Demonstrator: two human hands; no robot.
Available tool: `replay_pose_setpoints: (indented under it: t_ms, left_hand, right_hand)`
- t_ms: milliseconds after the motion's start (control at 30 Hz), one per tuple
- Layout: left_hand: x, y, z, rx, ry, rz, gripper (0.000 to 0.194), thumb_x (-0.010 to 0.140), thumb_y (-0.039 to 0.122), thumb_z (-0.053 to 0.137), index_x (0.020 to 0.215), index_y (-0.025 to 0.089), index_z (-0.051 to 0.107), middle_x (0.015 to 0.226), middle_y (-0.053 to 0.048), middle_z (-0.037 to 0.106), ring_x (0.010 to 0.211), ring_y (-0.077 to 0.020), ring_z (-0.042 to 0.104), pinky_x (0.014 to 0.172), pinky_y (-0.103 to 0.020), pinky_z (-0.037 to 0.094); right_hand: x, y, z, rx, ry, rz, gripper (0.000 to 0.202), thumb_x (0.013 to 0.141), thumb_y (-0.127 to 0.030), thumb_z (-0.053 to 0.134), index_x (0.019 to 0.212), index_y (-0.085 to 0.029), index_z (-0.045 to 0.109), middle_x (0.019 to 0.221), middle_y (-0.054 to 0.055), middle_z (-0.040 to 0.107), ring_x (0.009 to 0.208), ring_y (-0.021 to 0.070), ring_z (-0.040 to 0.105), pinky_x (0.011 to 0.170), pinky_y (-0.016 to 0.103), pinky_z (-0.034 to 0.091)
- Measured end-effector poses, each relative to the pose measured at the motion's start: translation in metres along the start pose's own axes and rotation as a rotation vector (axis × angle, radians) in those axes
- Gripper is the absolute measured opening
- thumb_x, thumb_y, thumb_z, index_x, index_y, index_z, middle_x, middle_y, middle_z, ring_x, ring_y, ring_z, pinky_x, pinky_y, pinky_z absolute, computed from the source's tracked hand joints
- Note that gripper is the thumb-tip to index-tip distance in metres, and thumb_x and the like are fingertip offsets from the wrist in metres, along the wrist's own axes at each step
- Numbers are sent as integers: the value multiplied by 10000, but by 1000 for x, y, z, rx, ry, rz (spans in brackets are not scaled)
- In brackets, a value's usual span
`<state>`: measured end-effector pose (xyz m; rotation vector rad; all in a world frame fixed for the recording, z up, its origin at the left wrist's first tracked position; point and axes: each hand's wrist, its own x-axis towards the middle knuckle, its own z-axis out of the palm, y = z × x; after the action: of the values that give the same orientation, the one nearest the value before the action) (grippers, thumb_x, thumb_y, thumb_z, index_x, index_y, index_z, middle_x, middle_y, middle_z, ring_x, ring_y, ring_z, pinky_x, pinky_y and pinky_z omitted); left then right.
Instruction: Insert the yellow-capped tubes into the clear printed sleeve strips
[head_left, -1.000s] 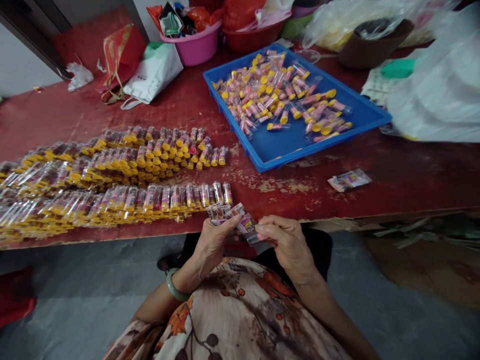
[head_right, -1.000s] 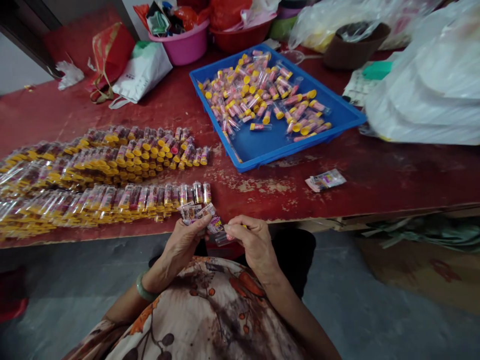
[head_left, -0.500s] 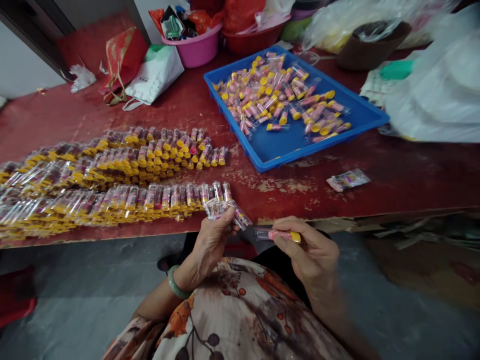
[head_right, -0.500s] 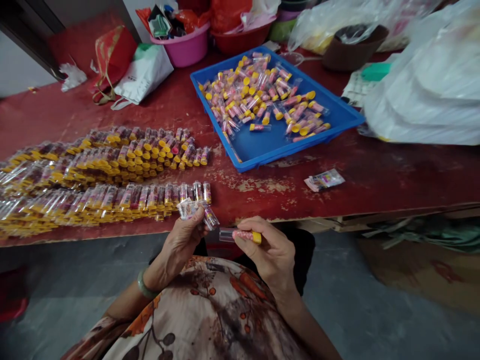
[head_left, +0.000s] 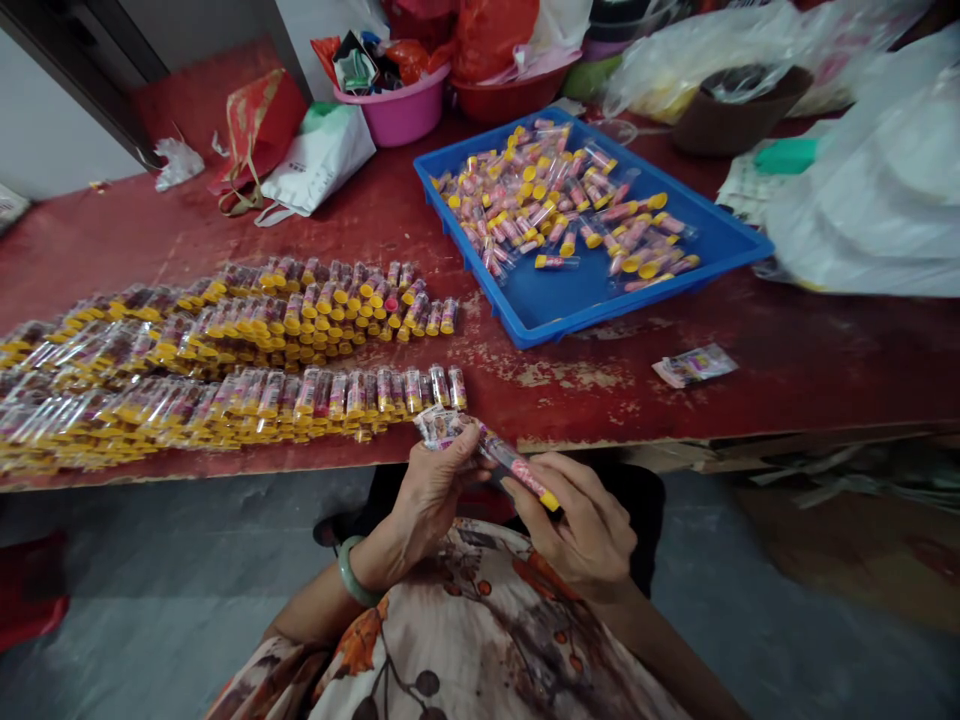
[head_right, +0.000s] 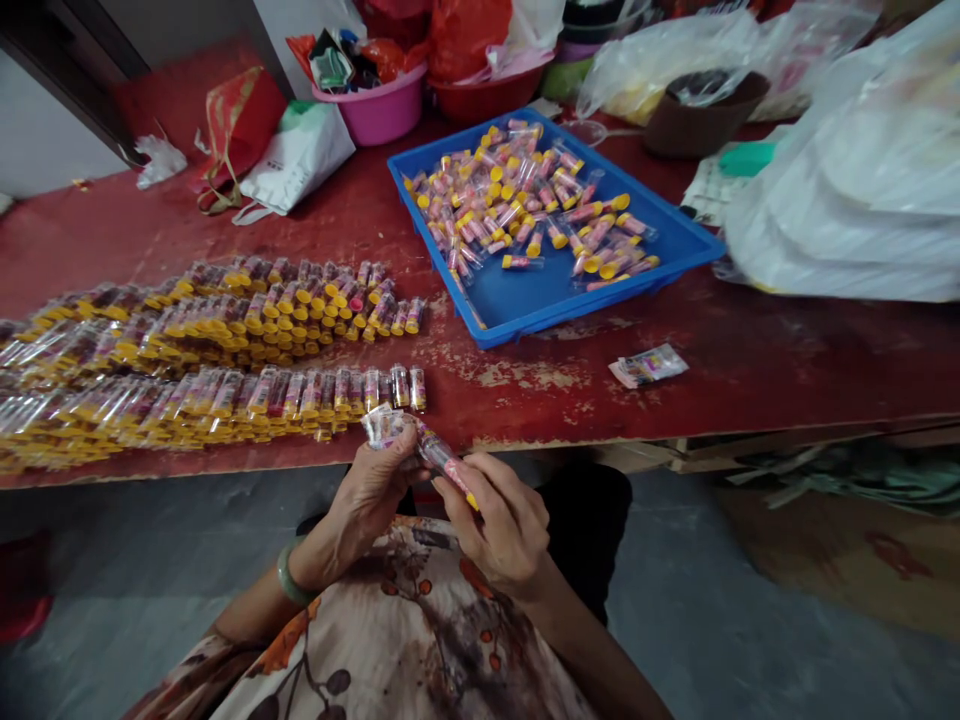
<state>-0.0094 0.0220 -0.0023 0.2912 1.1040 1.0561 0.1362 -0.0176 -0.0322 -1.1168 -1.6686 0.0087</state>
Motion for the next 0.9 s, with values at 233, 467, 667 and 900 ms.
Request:
replay_pose_setpoints:
  t_ms: [233,467,667,900]
  left_hand:
    - [-3,-2,-3,41,-74,78,288,600,323,841,754,122,702,695,-17,678,579,-106,591,623,-249,505]
    - [-5,4,-4,44,-125,61,252,599,300,840,729,132,704,711,-29,682,623,-129,607,656,-266,510]
    - [-7,7,-7,119,-151,31,312,530,271,875,763,132,721,728,-31,688,630,-127,597,669,-264,495]
    - [-10,4,-4,196,-227,-37,352,508,295,882,781,125,736,701,-38,694,604,-137,600,622,-262,487]
  right_hand:
    - [-2,-1,9,17,-9,-46,475,745,-117,720,1178,-248,575,985,64,684,859,195,676,729,304,594]
    - [13,2,-3,265,-381,-12,532,873,-137,535,1388,-167,404,1299,160,522,1193,248,542,963,404,517]
    - [10,7,-10,345,-291,144,433,825,-146,594,1250,-212,551,1173,102,596,1066,228,600,898,378,533]
    - [15,4,-2,326,-111,284,448,748,-174,681,1182,-224,581,1114,86,581,848,185,603,760,371,543]
